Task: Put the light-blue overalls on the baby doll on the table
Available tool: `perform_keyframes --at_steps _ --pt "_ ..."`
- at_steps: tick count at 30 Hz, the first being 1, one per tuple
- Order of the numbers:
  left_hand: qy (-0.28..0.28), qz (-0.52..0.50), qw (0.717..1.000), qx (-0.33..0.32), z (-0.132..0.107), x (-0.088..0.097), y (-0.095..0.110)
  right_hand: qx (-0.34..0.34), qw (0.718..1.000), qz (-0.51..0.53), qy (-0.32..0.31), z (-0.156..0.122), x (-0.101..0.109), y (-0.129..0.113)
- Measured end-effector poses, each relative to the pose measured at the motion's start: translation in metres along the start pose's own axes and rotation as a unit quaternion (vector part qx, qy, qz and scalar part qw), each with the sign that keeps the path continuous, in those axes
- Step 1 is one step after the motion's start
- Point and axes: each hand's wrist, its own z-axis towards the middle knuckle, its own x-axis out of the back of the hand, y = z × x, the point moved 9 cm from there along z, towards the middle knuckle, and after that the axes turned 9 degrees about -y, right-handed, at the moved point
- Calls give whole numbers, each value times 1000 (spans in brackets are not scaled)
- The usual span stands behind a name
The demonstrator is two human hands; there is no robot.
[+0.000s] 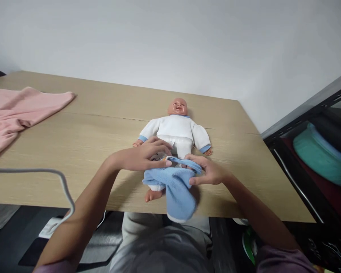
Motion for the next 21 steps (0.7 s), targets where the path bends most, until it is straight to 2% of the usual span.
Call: perform_keyframes --at_steps 3,5,8,10,12,14,16,18,21 --pt "-105 -58 993 4 24 3 8 -8 992 123 26 -1 -2 13" --pt "-176 -107 979 -9 41 -1 12 -8 986 163 38 -2 -2 20" --pt "-289 -160 943 -45 61 -16 16 -44 986 156 37 -3 -2 27" --pt "-340 -176 922 -62 70 -25 15 -72 989 129 15 -5 -4 25" --pt "-345 -198 914 -78 78 -28 13 -81 992 90 -18 -6 -8 16" --pt "-316 -236 914 -95 85 -26 11 -72 995 54 -33 -6 -11 4" --pt "-279 -275 914 -103 91 -26 6 -61 997 42 -20 -6 -12 -5" --pt "-267 -306 909 -97 94 -31 -1 -56 996 69 -1 -7 -12 -7" --pt "-291 -350 886 -90 92 -41 -11 -56 986 158 7 -10 -14 4"
